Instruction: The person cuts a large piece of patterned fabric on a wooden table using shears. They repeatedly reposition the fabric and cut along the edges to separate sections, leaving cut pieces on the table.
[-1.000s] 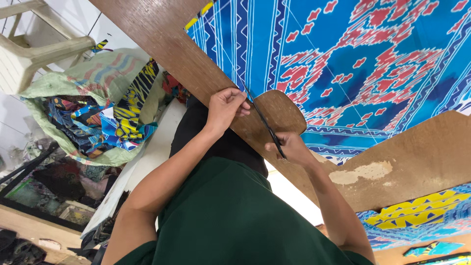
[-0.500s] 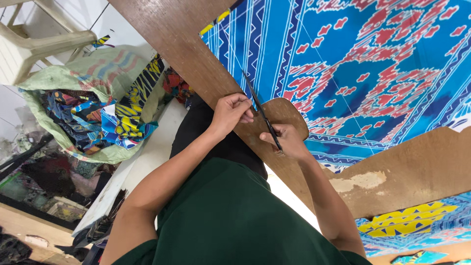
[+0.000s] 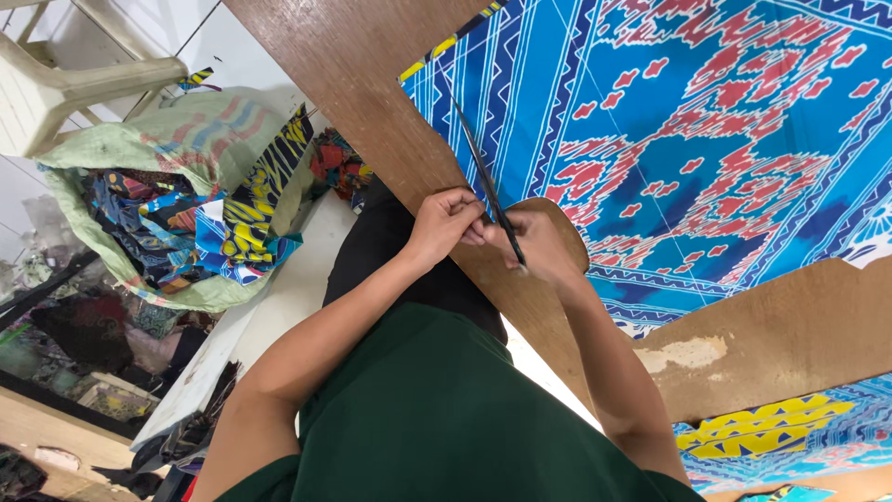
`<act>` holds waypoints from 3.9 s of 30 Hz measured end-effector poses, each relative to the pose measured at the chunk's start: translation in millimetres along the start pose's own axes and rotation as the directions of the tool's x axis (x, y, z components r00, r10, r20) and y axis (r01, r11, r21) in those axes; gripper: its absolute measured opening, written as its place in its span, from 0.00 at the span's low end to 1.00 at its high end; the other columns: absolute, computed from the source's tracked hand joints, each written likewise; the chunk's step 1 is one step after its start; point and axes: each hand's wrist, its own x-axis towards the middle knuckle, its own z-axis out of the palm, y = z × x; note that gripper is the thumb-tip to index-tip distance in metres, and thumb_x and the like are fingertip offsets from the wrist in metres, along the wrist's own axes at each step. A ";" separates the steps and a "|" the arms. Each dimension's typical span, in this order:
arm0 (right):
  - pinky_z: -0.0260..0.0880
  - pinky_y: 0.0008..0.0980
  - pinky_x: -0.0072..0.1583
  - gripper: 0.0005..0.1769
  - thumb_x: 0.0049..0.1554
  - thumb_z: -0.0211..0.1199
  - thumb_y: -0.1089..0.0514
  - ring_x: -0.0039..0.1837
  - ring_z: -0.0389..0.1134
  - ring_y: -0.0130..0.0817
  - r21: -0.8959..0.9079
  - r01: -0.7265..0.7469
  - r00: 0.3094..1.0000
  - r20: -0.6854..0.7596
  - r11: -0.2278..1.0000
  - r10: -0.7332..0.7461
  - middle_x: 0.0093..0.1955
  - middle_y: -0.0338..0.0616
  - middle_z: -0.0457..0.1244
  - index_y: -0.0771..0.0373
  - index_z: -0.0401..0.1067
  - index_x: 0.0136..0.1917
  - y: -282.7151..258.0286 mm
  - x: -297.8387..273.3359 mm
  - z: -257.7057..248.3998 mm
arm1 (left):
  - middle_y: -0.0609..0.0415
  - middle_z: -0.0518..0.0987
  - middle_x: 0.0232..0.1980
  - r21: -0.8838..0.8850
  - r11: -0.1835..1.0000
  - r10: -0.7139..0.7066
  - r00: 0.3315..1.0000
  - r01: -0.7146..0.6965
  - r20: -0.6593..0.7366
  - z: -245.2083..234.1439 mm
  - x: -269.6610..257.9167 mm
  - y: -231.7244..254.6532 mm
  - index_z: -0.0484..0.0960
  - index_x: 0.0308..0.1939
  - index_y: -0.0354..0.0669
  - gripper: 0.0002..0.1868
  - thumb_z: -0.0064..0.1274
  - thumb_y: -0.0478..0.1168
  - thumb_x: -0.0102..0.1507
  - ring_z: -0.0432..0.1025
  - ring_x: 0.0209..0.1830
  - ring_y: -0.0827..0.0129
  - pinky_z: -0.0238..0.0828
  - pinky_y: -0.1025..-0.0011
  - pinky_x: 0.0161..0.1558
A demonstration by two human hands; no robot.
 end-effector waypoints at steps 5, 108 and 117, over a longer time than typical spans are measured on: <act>0.57 0.26 0.28 0.24 0.53 0.70 0.39 0.26 0.59 0.21 0.061 0.049 0.999 0.003 0.997 -0.049 0.25 0.37 0.59 0.63 0.73 0.36 -11.6 14.8 1.4 | 0.53 0.82 0.30 0.018 1.000 0.008 1.000 -0.009 0.020 -3.4 3.6 -8.5 0.80 0.42 0.32 0.09 0.51 0.37 0.70 0.78 0.26 0.74 0.82 0.74 0.32; 0.62 0.24 0.34 0.27 0.53 0.68 0.35 0.30 0.64 0.22 0.746 0.559 0.773 -0.627 0.362 0.099 0.26 0.34 0.62 0.63 0.72 0.37 -121.7 120.2 226.6 | 0.55 0.79 0.25 0.901 0.410 -0.536 0.762 -0.142 0.364 -30.6 163.7 276.1 0.81 0.38 0.32 0.09 0.55 0.38 0.66 0.74 0.19 0.76 0.73 0.76 0.22; 0.59 0.27 0.32 0.27 0.56 0.70 0.39 0.28 0.62 0.24 0.789 0.510 0.797 -0.583 0.343 0.155 0.25 0.36 0.58 0.64 0.68 0.34 -127.3 117.3 194.8 | 0.54 0.79 0.25 0.909 0.404 -0.557 0.761 -0.102 0.333 -33.0 164.6 277.4 0.80 0.37 0.31 0.10 0.56 0.38 0.66 0.74 0.21 0.76 0.75 0.75 0.23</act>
